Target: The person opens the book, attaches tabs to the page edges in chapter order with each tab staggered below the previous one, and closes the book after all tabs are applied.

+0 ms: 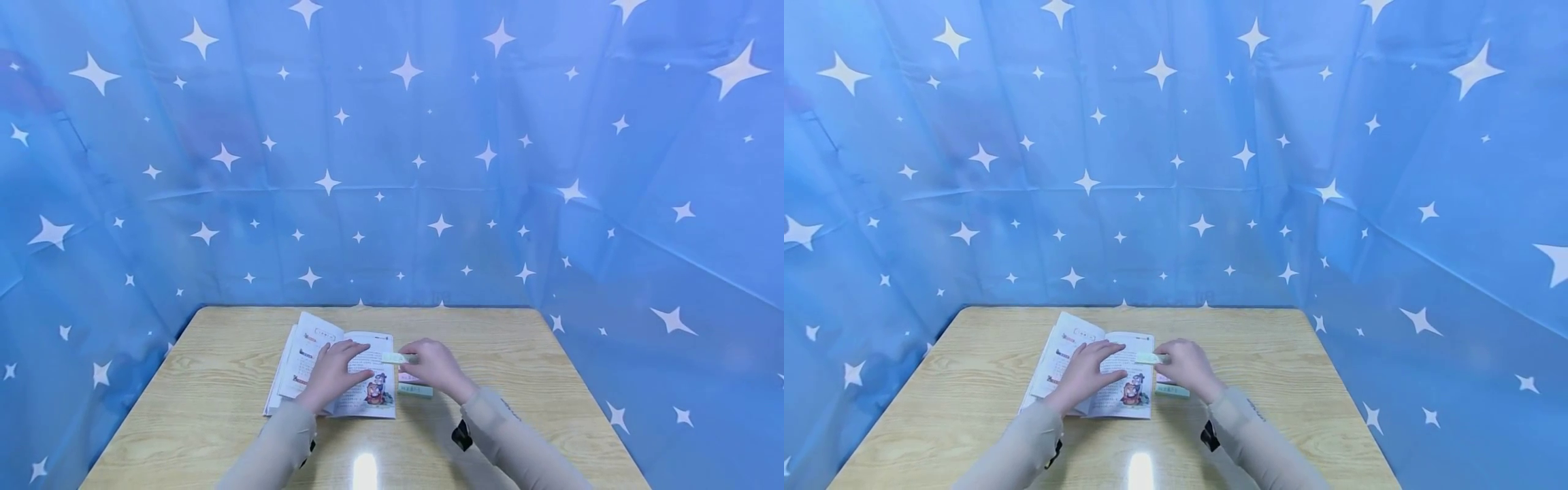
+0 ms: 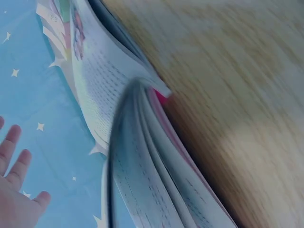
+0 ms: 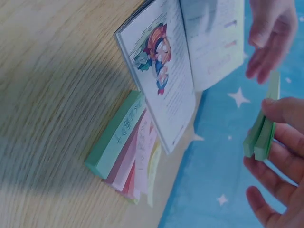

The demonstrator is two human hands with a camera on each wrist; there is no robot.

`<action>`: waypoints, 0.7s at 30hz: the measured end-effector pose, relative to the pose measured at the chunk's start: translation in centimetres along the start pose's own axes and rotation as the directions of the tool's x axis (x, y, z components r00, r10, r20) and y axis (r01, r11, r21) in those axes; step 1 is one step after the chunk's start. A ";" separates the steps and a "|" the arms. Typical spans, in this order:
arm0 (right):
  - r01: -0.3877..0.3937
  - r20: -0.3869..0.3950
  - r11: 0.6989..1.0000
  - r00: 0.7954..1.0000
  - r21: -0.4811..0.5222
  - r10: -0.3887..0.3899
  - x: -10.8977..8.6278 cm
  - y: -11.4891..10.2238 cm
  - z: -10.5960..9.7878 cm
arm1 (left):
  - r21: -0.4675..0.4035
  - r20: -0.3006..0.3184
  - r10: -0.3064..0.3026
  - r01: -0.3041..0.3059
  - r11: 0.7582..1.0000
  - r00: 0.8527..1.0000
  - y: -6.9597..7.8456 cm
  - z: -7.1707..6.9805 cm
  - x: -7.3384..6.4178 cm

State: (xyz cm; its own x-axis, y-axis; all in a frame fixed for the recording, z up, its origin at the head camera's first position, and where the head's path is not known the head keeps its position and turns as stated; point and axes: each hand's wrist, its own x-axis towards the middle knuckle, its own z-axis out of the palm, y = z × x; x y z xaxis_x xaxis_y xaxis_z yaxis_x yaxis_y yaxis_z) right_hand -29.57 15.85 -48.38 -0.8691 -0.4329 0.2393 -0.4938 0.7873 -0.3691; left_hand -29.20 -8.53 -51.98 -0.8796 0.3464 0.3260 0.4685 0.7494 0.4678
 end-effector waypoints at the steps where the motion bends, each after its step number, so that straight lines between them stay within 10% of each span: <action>1: 0.012 -0.002 1.000 1.000 -0.007 -0.012 0.0 -0.1 0.0 | -0.001 -0.003 0.011 -0.011 1.000 1.000 0.2 0.0 0.1; 21: 0.138 0.004 0.988 0.990 -0.066 -0.138 0.0 -1.7 0.0 | -0.048 -0.069 0.120 -0.123 0.991 0.990 1.3 0.2 0.6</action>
State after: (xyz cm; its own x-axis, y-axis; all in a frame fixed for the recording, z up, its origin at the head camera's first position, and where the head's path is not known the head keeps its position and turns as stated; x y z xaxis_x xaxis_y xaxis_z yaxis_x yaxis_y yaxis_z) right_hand -28.76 14.51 -47.71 -0.7925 -0.5392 0.2849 -0.6063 0.7471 -0.2724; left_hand -29.14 -7.24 -51.32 -0.8095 0.3937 0.4355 0.5766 0.6730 0.4633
